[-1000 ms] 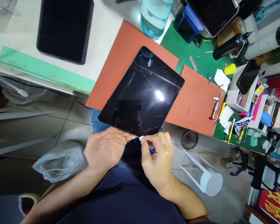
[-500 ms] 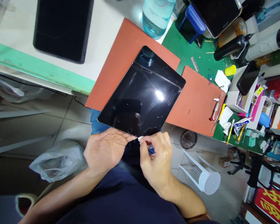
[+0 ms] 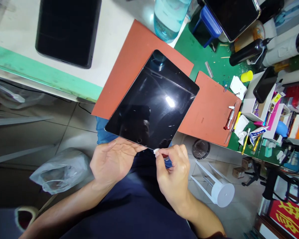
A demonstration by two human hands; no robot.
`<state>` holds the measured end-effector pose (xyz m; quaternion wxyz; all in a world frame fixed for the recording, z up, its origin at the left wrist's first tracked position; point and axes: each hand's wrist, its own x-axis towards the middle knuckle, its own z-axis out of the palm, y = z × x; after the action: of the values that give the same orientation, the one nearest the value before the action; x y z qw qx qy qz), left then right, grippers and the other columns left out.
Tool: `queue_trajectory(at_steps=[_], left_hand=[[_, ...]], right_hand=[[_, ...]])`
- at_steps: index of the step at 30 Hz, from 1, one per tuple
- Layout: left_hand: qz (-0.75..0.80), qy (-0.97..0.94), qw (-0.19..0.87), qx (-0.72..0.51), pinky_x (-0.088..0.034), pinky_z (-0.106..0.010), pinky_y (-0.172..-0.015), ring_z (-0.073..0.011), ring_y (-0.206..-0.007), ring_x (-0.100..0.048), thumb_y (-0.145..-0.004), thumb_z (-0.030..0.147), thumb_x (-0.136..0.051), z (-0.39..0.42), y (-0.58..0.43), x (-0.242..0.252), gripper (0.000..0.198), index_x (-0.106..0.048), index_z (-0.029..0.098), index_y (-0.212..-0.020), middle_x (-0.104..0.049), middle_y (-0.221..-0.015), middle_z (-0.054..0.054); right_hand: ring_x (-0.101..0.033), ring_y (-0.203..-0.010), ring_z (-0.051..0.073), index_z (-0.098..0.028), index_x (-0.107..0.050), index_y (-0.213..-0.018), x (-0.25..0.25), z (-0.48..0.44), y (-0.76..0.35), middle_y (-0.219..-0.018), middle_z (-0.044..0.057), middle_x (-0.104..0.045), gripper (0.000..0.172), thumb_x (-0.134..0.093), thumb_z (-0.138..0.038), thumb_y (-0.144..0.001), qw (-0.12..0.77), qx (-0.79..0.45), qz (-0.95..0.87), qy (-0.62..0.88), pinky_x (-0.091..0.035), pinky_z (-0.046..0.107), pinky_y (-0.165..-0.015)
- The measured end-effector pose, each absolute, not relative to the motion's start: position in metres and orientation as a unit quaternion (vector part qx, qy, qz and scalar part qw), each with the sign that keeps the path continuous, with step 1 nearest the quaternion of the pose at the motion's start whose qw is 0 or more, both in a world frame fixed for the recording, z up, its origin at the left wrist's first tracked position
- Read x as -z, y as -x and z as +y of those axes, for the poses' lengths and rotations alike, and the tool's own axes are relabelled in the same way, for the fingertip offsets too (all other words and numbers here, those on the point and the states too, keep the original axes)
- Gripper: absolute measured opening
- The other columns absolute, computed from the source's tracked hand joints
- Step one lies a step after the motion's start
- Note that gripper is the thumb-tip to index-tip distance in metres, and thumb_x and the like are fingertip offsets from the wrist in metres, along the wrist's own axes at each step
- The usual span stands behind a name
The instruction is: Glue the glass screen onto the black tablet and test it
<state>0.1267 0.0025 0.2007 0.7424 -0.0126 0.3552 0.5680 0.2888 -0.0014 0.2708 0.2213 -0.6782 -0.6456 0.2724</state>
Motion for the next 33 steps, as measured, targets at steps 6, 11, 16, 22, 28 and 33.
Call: queue_trajectory(at_steps=[6, 11, 16, 22, 28, 33], left_hand=[[0.361, 0.012, 0.737, -0.571, -0.067, -0.039, -0.084, -0.027, -0.083, -0.08, -0.082, 0.046, -0.074, 0.003, -0.127, -0.2, 0.031, -0.086, 0.017, -0.078, -0.083, -0.079, -0.011], [0.371, -0.003, 0.735, -0.568, -0.067, -0.042, -0.085, -0.0285, -0.083, -0.08, -0.083, 0.044, -0.071, 0.004, -0.127, -0.2, 0.03, -0.085, 0.019, -0.076, -0.082, -0.078, -0.011], [0.367, -0.013, 0.727, -0.58, -0.066, -0.035, -0.084, -0.0245, -0.083, -0.08, -0.086, 0.04, -0.07, 0.004, -0.126, -0.199, 0.028, -0.087, 0.019, -0.08, -0.083, -0.08, -0.009], [0.358, 0.027, 0.739, -0.57, -0.066, -0.044, -0.085, -0.0287, -0.083, -0.079, -0.084, 0.042, -0.071, 0.003, -0.128, -0.198, 0.029, -0.083, 0.017, -0.075, -0.081, -0.077, -0.012], [0.355, 0.043, 0.732, -0.58, -0.062, -0.041, -0.085, -0.0277, -0.085, -0.075, -0.085, 0.047, -0.071, 0.003, -0.133, -0.201, 0.034, -0.083, 0.015, -0.082, -0.08, -0.083, -0.01], [0.325, 0.058, 0.756, -0.565, -0.06, -0.049, -0.093, -0.0356, -0.097, -0.075, -0.088, 0.061, -0.066, 0.004, -0.133, -0.202, 0.049, -0.079, 0.015, -0.083, -0.078, -0.083, -0.013]], right_hand=[[-0.057, -0.082, 0.019, -0.024, -0.074, -0.09, -0.271, -0.005, -0.293, -0.081, -0.002, -0.069, 0.014, -0.071, -0.019, -0.102, 0.222, -0.28, -0.641, 0.679, -0.046, 0.036, -0.079], [-0.057, -0.083, 0.019, -0.025, -0.074, -0.09, -0.269, -0.009, -0.29, -0.08, -0.002, -0.069, 0.014, -0.071, -0.018, -0.102, 0.231, -0.267, -0.626, 0.696, -0.046, 0.036, -0.08], [-0.059, -0.086, 0.02, -0.023, -0.074, -0.094, -0.266, 0.0, -0.27, -0.086, 0.001, -0.07, 0.014, -0.069, -0.012, -0.101, 0.262, -0.261, -0.654, 0.66, -0.049, 0.037, -0.08], [-0.058, -0.085, 0.021, -0.026, -0.077, -0.103, -0.262, -0.005, -0.287, -0.087, 0.002, -0.071, 0.021, -0.069, -0.007, -0.101, 0.254, -0.198, -0.709, 0.628, -0.052, 0.039, -0.077], [-0.06, -0.088, 0.021, -0.024, -0.078, -0.106, -0.254, 0.021, -0.258, -0.091, 0.006, -0.072, 0.02, -0.066, -0.009, -0.104, 0.261, -0.226, -0.761, 0.549, -0.056, 0.039, -0.074], [-0.057, -0.085, 0.021, -0.026, -0.077, -0.11, -0.258, 0.027, -0.259, -0.09, 0.003, -0.074, 0.025, -0.068, -0.005, -0.102, 0.249, -0.218, -0.778, 0.534, -0.055, 0.037, -0.073]])
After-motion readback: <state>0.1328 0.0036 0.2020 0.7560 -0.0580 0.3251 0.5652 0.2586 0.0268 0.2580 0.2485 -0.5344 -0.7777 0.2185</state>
